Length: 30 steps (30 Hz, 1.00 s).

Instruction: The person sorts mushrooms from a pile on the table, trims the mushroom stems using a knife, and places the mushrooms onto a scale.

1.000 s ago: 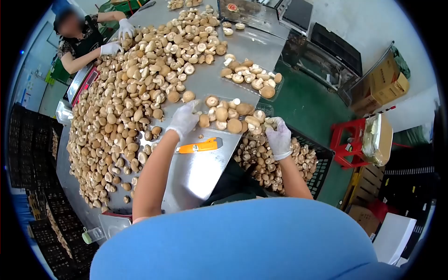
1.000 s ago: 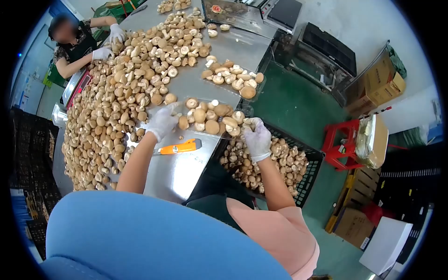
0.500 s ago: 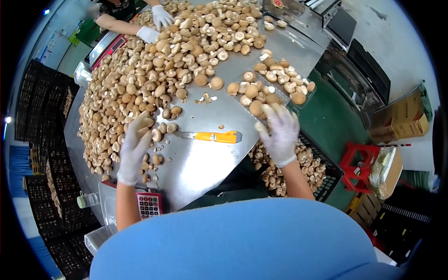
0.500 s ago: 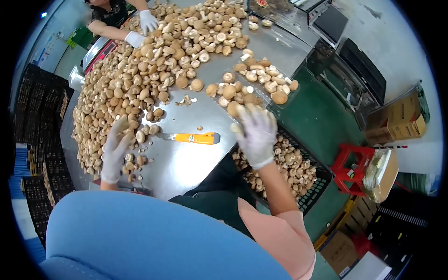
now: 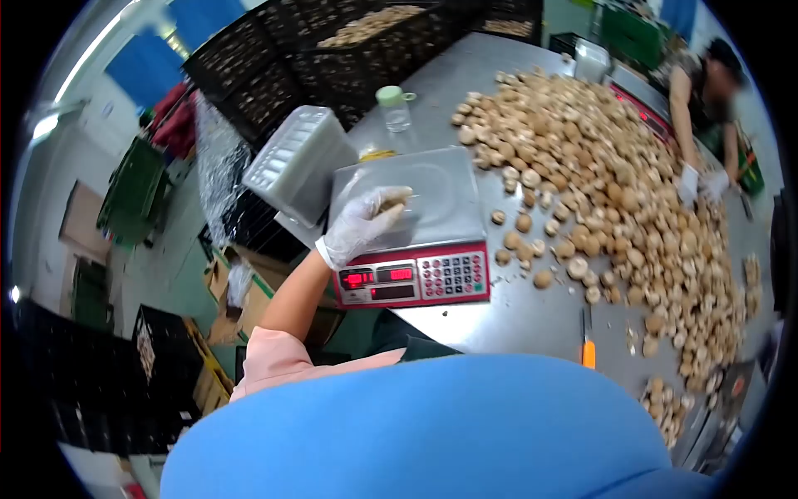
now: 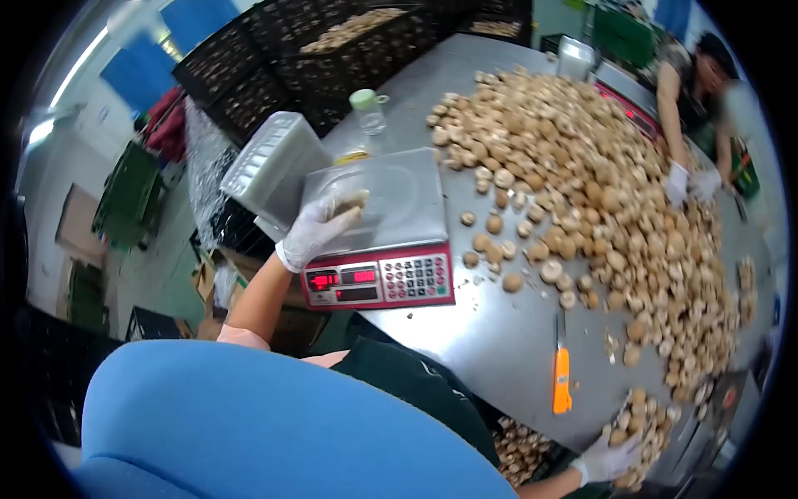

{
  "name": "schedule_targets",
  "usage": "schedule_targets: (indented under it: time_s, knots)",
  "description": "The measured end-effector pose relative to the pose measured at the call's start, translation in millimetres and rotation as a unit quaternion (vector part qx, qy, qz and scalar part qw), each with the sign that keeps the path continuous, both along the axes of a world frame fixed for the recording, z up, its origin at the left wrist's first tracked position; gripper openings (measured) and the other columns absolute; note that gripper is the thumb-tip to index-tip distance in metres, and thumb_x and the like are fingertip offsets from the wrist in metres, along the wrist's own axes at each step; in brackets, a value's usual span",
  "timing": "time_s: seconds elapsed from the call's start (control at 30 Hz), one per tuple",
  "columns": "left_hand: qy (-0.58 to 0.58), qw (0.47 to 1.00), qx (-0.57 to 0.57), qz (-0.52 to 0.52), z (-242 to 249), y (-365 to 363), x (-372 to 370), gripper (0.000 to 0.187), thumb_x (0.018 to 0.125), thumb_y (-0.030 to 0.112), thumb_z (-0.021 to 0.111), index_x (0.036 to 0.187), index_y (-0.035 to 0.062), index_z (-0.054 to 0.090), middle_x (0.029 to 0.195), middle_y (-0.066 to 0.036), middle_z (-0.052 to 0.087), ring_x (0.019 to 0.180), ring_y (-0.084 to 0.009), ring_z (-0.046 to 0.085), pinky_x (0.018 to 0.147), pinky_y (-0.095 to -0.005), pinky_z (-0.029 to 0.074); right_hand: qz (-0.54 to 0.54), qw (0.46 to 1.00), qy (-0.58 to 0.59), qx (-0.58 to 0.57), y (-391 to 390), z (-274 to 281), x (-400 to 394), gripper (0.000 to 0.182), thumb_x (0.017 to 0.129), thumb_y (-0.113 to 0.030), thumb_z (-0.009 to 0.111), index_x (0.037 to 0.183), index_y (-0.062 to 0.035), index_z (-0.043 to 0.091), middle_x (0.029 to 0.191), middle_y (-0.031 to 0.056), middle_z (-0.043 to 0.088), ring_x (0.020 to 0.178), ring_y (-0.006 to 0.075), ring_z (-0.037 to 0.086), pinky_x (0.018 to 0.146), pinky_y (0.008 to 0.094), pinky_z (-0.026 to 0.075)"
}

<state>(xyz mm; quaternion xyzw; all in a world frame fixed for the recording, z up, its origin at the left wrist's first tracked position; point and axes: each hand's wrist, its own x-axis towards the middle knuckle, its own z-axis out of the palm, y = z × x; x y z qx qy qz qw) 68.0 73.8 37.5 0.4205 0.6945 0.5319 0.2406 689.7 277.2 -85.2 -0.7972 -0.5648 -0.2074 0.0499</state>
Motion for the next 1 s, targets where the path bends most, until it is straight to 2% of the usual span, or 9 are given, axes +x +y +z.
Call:
schedule_targets:
  time_s: [0.03, 0.07, 0.13, 0.17, 0.2, 0.37, 0.73, 0.77, 1.0]
  knots:
    - [0.342, 0.934, 0.035, 0.094, 2, -22, -50, 0.034, 0.09, 0.007, 0.069, 0.124, 0.0065, 0.065, 0.111, -0.01, 0.068, 0.105, -0.0226, 0.064, 0.096, -0.0338, 0.049, -0.053, 0.998, 0.013, -0.036, 7, -3, 17, 0.077, 0.079, -0.039, 0.081, 0.147, -0.0249, 0.048, 0.15, 0.0095, 0.048, 0.131, 0.0301, 0.051, 0.106, 0.045, 0.043]
    - [0.498, 0.851, 0.038, 0.163, 15, -28, -71, 0.03, 0.086, 0.005, 0.071, 0.116, 0.0064, 0.067, 0.11, -0.016, 0.067, 0.103, -0.031, 0.064, 0.092, -0.0384, 0.051, 0.128, 0.958, -0.057, 0.249, 19, 11, 4, 0.049, 0.085, -0.04, 0.076, 0.123, -0.0137, 0.06, 0.118, 0.0143, 0.06, 0.101, 0.0328, 0.058, 0.087, 0.0442, 0.048]
    - [0.608, 0.741, -0.057, 0.28, 29, -49, -119, 0.022, 0.091, 0.013, 0.065, 0.111, 0.0072, 0.066, 0.099, -0.015, 0.067, 0.097, -0.0357, 0.064, 0.084, -0.0435, 0.053, 0.3, 0.801, -0.118, 0.504, 33, 17, -11, 0.039, 0.091, -0.041, 0.072, 0.099, -0.0026, 0.073, 0.087, 0.019, 0.072, 0.071, 0.0356, 0.066, 0.068, 0.0434, 0.054]
    - [0.624, 0.696, -0.122, 0.333, 30, -57, -139, 0.021, 0.094, 0.022, 0.062, 0.11, 0.0084, 0.065, 0.096, -0.015, 0.067, 0.091, -0.0382, 0.065, 0.08, -0.0471, 0.053, 0.163, 0.943, -0.042, 0.288, 28, 12, -4, 0.047, 0.086, -0.038, 0.076, 0.122, -0.0125, 0.061, 0.117, 0.0151, 0.061, 0.101, 0.0331, 0.059, 0.087, 0.0442, 0.048]
    - [0.596, 0.703, -0.192, 0.339, 28, -65, -160, 0.023, 0.096, 0.028, 0.059, 0.103, 0.0071, 0.065, 0.094, -0.019, 0.068, 0.087, -0.0392, 0.066, 0.079, -0.049, 0.053, 0.006, 0.998, 0.038, 0.045, 26, 7, -1, 0.073, 0.081, -0.036, 0.079, 0.146, -0.0224, 0.05, 0.148, 0.0112, 0.05, 0.131, 0.0305, 0.051, 0.107, 0.045, 0.043]
    - [0.42, 0.835, -0.254, 0.248, 31, -81, -224, 0.025, 0.084, 0.024, 0.064, 0.098, 0.0045, 0.072, 0.096, -0.023, 0.07, 0.093, -0.0414, 0.067, 0.084, -0.047, 0.052, 0.173, 0.968, 0.142, 0.112, 34, -6, -57, 0.065, 0.083, -0.027, 0.078, 0.142, -0.0154, 0.055, 0.146, 0.0151, 0.051, 0.13, 0.0341, 0.052, 0.108, 0.045, 0.042]
    - [0.433, 0.826, -0.296, 0.207, 46, -80, -224, 0.025, 0.083, 0.02, 0.064, 0.098, 0.0039, 0.076, 0.095, -0.024, 0.071, 0.092, -0.0401, 0.068, 0.085, -0.0445, 0.053, 0.283, 0.909, 0.296, 0.079, 20, -30, -142, 0.061, 0.08, -0.016, 0.079, 0.137, -0.0121, 0.059, 0.147, 0.0172, 0.05, 0.131, 0.0367, 0.049, 0.111, 0.0452, 0.039]
    - [0.429, 0.835, -0.254, 0.231, 24, -93, -250, 0.022, 0.083, 0.018, 0.066, 0.099, 0.0052, 0.075, 0.092, -0.021, 0.072, 0.085, -0.0319, 0.07, 0.078, -0.0405, 0.054, 0.275, 0.906, 0.314, 0.073, 21, -27, -149, 0.06, 0.08, -0.016, 0.079, 0.137, -0.011, 0.059, 0.146, 0.0188, 0.05, 0.132, 0.0367, 0.049, 0.112, 0.0451, 0.038]
    - [0.509, 0.78, -0.261, 0.255, 34, -89, -220, 0.021, 0.091, 0.023, 0.062, 0.1, 0.0034, 0.065, 0.098, -0.022, 0.065, 0.091, -0.041, 0.062, 0.079, -0.0462, 0.049, 0.274, 0.91, 0.296, 0.093, 17, -8, -170, 0.053, 0.08, -0.014, 0.079, 0.13, -0.0075, 0.063, 0.138, 0.0195, 0.057, 0.127, 0.0361, 0.052, 0.11, 0.0433, 0.04]
